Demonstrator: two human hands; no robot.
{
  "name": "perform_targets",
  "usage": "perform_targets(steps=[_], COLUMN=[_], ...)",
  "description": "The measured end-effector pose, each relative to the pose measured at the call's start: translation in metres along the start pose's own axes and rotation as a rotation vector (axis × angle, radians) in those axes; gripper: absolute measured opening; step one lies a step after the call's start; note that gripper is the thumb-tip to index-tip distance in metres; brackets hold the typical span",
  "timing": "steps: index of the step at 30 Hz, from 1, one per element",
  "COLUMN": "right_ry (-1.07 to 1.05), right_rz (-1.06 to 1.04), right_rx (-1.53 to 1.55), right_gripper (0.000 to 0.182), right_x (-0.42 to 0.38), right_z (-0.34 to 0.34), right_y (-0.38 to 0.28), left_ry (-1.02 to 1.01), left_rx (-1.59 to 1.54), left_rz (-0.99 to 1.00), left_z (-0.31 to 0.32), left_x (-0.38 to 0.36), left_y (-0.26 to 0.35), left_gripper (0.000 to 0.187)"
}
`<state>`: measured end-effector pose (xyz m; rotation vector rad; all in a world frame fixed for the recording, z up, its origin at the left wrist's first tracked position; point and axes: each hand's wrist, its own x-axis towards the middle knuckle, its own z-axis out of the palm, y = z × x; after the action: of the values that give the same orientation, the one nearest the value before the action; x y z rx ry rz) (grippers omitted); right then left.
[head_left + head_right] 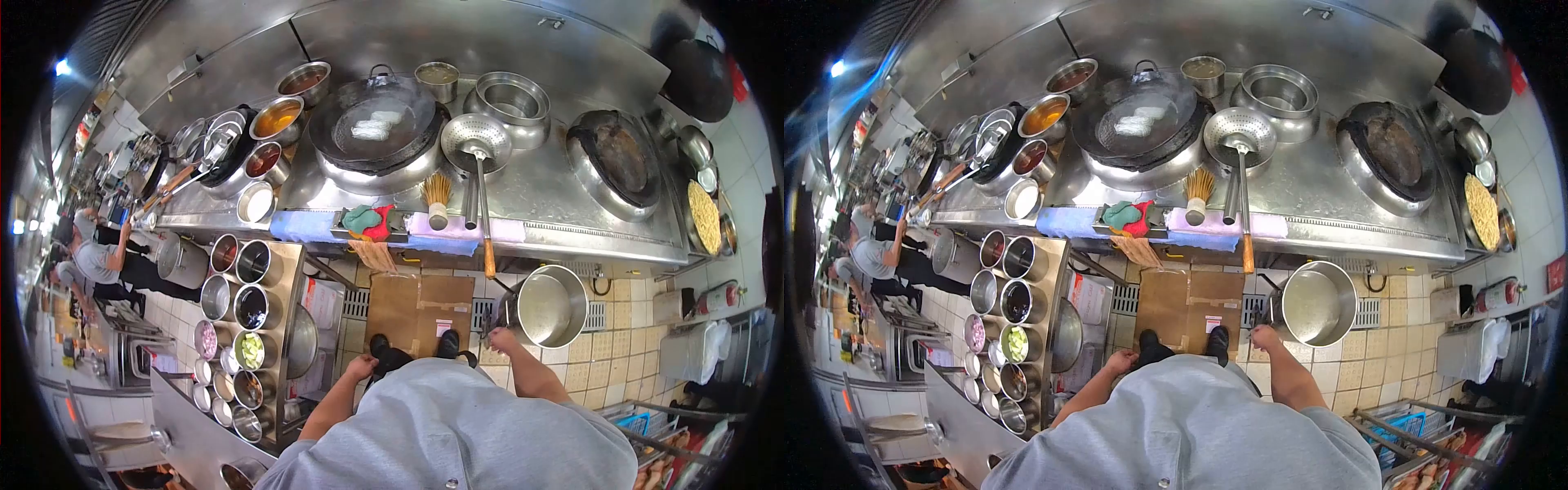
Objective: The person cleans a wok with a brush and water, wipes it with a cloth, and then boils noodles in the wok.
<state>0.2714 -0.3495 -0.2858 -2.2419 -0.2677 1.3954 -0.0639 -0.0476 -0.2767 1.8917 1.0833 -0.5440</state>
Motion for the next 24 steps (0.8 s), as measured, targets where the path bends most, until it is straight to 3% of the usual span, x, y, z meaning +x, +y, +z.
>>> perform_targets(steps=[6, 8, 12, 14, 16, 18, 19, 23, 24], right_ry=[0.056, 0.084, 0.039, 0.016, -0.010, 0.043, 0.160, 0.030, 0.044], right_rz=[0.010, 0.044, 0.092, 0.105, 0.001, -0.053, -0.212, -0.119, -0.234], right_rx=[0.045, 0.072, 0.101, 0.077, -0.182, -0.206, -0.226, -0.231, -0.253], right_gripper=[0.025, 0.025, 0.025, 0.025, 0.029, 0.029, 0.029, 0.025, 0.025], right_x=[-0.008, -0.015, -0.031, -0.047, -0.050, -0.060, -0.066, -0.093, -0.098], right_z=[0.039, 0.055, 0.094, 0.120, 0.145, 0.176, 0.192, 0.225, 0.228], right_y=[-0.003, -0.004, -0.015, -0.026, -0.030, -0.046, -0.053, -0.099, -0.105], left_ry=[-0.059, -0.079, -0.160, 0.032, -0.016, -0.043, -0.072, -0.142, -0.124], left_rx=[0.088, -0.075, -0.105, 0.222, 0.165, 0.249, 0.245, 0.333, 0.304], left_rz=[-0.027, -0.035, 0.034, 0.133, 0.041, 0.021, 0.023, -0.046, -0.091], left_z=[-0.039, -0.050, -0.078, -0.086, -0.103, -0.097, -0.095, -0.095, -0.094], left_x=[-0.003, 0.008, 0.025, 0.032, 0.014, 0.028, 0.028, 0.017, 0.013], left_y=[-0.014, -0.027, -0.054, -0.070, -0.071, -0.112, -0.130, -0.170, -0.173], left_gripper=[0.034, 0.033, 0.035, 0.038, 0.043, 0.044, 0.044, 0.043, 0.043])
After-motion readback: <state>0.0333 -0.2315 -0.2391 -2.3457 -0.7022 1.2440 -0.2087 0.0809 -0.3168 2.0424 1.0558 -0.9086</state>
